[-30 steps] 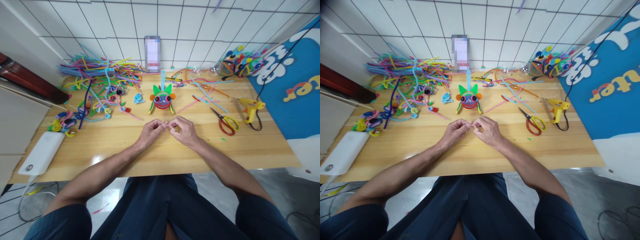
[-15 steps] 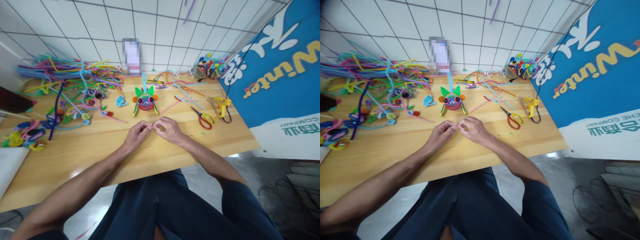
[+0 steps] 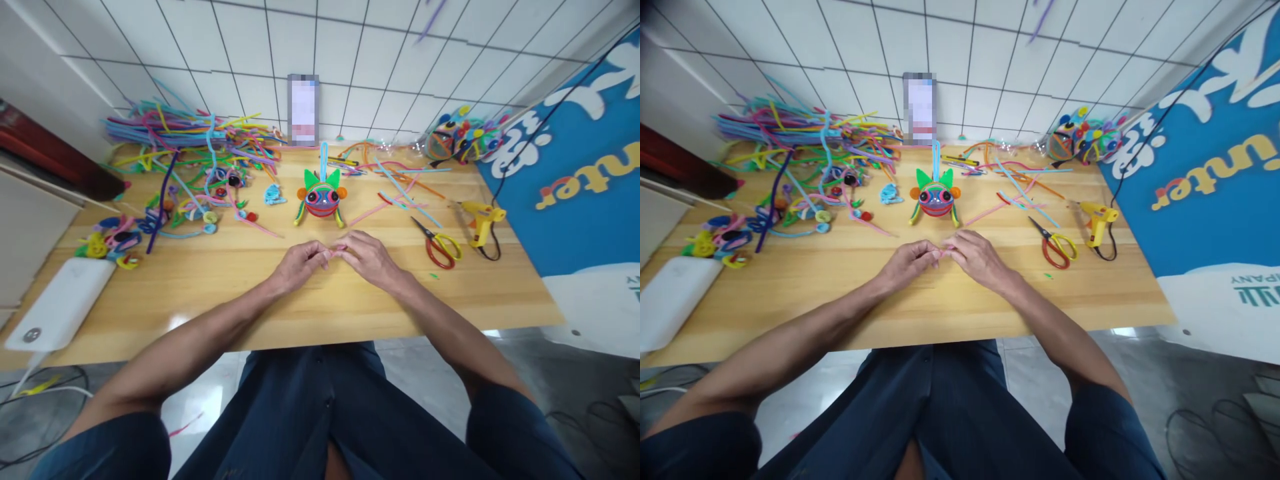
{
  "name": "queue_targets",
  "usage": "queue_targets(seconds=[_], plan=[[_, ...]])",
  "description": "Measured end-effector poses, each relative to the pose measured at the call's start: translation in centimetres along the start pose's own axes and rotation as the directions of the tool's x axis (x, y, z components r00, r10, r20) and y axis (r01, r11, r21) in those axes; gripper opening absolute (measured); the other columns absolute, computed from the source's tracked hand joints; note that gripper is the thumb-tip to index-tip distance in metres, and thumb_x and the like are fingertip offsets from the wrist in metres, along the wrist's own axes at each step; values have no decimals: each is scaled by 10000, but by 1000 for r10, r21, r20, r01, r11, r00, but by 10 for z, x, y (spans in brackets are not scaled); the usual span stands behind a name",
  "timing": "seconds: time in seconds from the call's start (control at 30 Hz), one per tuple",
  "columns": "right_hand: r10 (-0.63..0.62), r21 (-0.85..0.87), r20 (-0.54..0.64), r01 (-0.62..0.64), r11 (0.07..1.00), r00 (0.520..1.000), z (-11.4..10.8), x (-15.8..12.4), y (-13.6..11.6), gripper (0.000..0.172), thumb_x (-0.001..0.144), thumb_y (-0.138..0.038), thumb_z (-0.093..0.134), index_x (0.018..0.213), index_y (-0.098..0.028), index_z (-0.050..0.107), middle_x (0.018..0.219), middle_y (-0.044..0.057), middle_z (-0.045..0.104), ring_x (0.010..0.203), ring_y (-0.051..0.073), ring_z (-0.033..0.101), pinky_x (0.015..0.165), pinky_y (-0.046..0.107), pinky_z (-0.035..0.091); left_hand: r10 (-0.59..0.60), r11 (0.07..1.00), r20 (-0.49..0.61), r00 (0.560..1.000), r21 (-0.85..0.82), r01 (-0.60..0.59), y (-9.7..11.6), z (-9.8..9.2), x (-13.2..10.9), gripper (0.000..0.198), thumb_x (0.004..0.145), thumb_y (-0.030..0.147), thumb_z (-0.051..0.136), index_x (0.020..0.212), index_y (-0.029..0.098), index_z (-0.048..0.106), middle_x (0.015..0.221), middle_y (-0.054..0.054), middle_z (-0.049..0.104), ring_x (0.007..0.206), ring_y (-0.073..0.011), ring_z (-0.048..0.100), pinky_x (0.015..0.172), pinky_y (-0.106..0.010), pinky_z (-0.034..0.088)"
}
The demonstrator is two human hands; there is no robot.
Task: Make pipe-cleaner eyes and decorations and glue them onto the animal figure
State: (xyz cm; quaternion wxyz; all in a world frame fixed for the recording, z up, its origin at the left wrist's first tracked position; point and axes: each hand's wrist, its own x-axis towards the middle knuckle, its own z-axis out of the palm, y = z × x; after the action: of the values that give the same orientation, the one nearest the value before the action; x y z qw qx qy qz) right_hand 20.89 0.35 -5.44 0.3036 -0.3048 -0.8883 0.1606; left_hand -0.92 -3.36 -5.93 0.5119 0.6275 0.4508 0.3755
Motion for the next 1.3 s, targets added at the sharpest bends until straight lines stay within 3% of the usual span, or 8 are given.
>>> queue_targets(seconds=[0.2,0.6,0.73,0.83,0.93,1.03,1.17,1.3], plan=[[-13,94,81,6,996,997,-2,0,1,211,1041,-241,549,1026,-273,757,937,50,720,896,214,661,849,375,541,-68,995,105,992,-60,74,2,-5,4,415,884,528,697,686,164,693,527,40,457,505,-94,338,492,-226,246],[11,76,99,-18,997,995,-4,3,-10,158,1042,-252,559,987,-235,706,943,57,712,923,209,663,858,353,535,-108,989,113,988,-90,119,4,-8,4,320,830,458,760,701,165,749,523,34,502,477,-75,341,432,-189,228],[144,-56,27,-142,988,989,-33,-10,2,167,978,-271,657,1141,-245,683,1139,90,715,1095,248,673,953,391,544,-168,969,96,981,-165,182,-1,-5,4,313,790,458,807,687,173,730,532,20,573,446,-68,372,422,-183,254],[332,-258,-122,-353,899,935,-77,-43,26,146,942,-245,651,1080,-232,695,1085,100,733,1055,277,683,959,429,544,-205,943,99,974,-246,224,-4,-2,3,299,776,456,826,734,174,736,622,-16,680,426,-60,396,417,-188,278],[534,-451,-264,-592,668,803,-114,-89,57,193,905,-220,619,1079,-184,696,1094,157,737,1067,324,679,958,472,535,-207,922,100,973,-312,228,-3,3,2,283,765,428,841,767,164,739,690,-44,733,418,-52,408,415,-189,289],[669,-572,-274,-677,464,691,-123,-124,83,240,889,-216,598,1100,-137,684,1108,209,725,1059,348,672,922,473,534,-202,913,93,975,-342,222,1,6,2,275,765,407,836,758,152,734,649,-41,713,404,-47,397,407,-188,264],[685,-622,-247,-654,430,686,-114,-138,96,308,916,-181,521,1191,-108,640,1133,240,707,1062,345,661,941,473,513,-213,915,48,976,-342,216,9,8,3,254,756,381,818,734,148,720,647,-33,698,404,-45,392,403,-195,259],[702,-464,-305,-745,480,643,-115,-130,93,355,903,-184,530,1242,-92,587,1179,254,682,1090,338,646,962,480,509,-218,919,32,975,-330,216,15,8,2,263,757,382,811,705,152,694,636,-17,679,402,-43,395,404,-201,269]])
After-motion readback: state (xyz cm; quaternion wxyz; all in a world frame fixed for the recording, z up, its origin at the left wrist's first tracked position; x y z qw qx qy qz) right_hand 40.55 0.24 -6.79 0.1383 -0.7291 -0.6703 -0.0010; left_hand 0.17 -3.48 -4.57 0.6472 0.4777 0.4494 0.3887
